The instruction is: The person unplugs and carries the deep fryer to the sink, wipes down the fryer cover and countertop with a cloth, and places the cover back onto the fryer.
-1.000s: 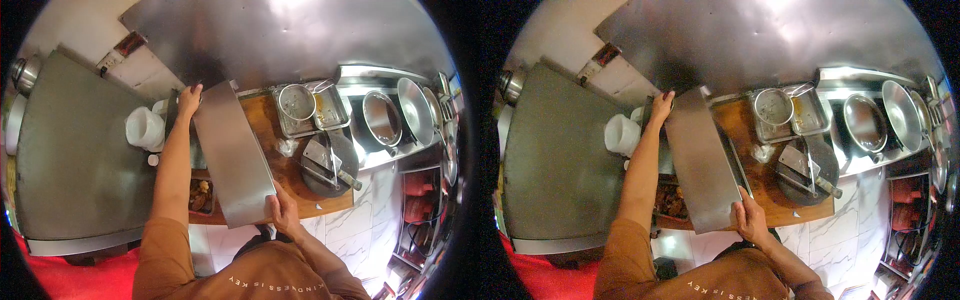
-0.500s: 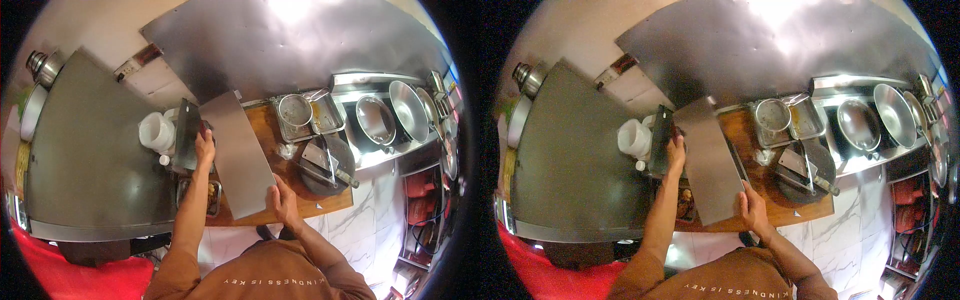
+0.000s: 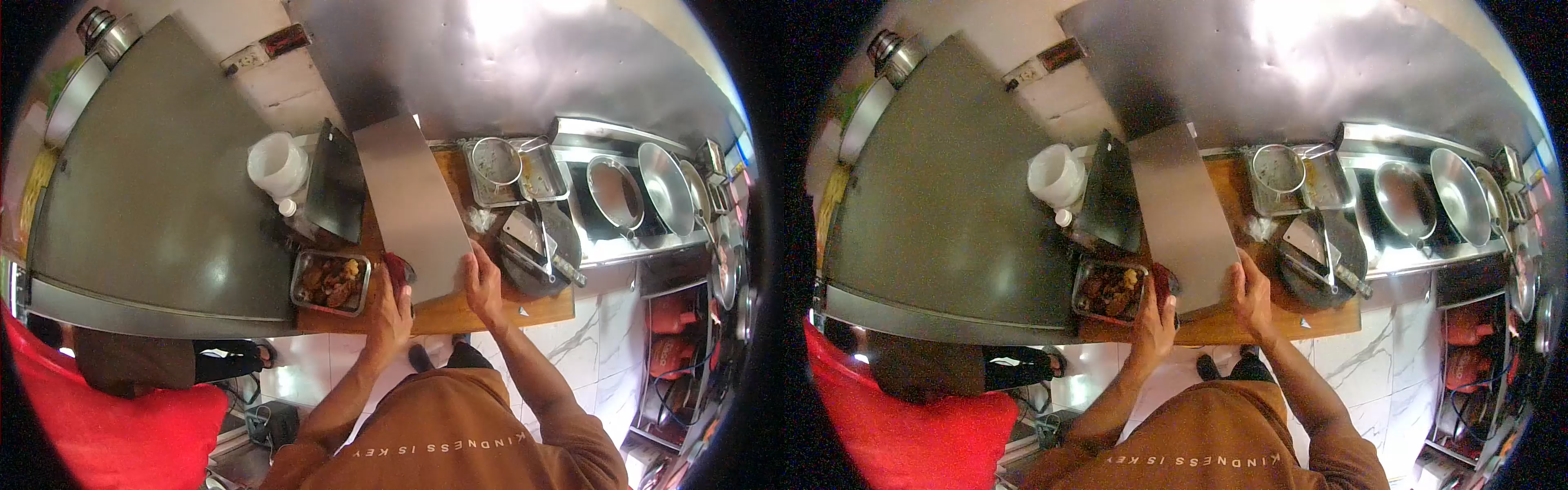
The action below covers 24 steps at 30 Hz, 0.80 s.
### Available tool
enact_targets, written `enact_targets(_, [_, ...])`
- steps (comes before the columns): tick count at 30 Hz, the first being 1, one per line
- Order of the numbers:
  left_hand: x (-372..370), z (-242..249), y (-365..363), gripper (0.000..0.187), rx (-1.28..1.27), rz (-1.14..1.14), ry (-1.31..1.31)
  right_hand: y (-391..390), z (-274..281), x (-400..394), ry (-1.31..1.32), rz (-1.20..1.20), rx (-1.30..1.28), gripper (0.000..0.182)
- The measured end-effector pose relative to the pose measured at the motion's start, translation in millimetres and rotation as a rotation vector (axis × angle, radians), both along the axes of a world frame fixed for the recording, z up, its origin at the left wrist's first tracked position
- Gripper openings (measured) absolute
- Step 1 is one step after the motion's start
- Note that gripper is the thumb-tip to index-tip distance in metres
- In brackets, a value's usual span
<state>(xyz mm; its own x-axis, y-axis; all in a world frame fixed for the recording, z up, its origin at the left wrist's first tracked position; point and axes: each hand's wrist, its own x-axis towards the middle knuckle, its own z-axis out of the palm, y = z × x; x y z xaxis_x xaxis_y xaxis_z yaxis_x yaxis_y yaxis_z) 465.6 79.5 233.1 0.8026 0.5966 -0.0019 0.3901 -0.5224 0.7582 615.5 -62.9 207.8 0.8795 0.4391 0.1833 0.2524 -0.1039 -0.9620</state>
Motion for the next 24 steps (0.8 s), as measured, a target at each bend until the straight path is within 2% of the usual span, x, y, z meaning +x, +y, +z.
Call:
enact_targets(1, [-6.6,10.7,-8.3,0.067,-0.058,-0.002,-0.01,0.5,4.9,-2.7,0.017,-0.007,0.001,0.039])
enact_targets(5, [-26.6,-10.1,-16.3,0.066,0.067,-0.05,-0.165,3.7,-1.8,-6.3,-0.015,-0.029,-0.001,0.039])
enact_targets(8, [-27.7,-1.1,-18.9,0.066,-0.012,-0.002,-0.226,6.5,0.2,-12.2,0.065,-0.026,-0.027,0.039])
enact_targets(10, [-32.5,-3.7,-16.0,0.066,-0.186,0.033,-0.232,13.3,-4.0,-14.8,0.186,-0.049,-0.043,0.039])
enact_targets(11, [-33.5,-7.6,-12.4,0.066,-0.271,0.051,-0.238,15.3,-3.9,-18.6,0.132,-0.048,-0.031,0.039])
enact_targets(14, [-37.8,-39.3,2.0,0.056,-0.107,0.219,-0.317,32.4,9.0,-31.2,-0.016,-0.055,-0.013,0.039])
enact_targets(18, [-45.6,-3.5,14.4,0.055,-0.388,0.325,-0.31,51.6,54.1,-43.7,-0.118,0.014,-0.127,0.037])
enact_targets(20, [-46.0,-21.3,27.7,0.055,-0.45,0.387,-0.351,64.9,65.3,-44.3,-0.128,0.02,-0.256,0.041])
enact_targets(22, [-42.9,-62.7,45.5,0.055,-0.573,0.39,-0.47,82.1,47.7,-41.4,-0.261,0.032,-0.217,0.038])
enact_targets(23, [-41.8,-81.4,55.9,0.057,-0.715,0.412,-0.515,88.2,43.4,-41.5,-0.311,0.045,-0.207,0.038])
enact_targets(24, [-40.6,-76.6,53.6,0.057,-0.782,0.407,-0.548,93.6,40.1,-41.4,-0.361,0.059,-0.197,0.037])
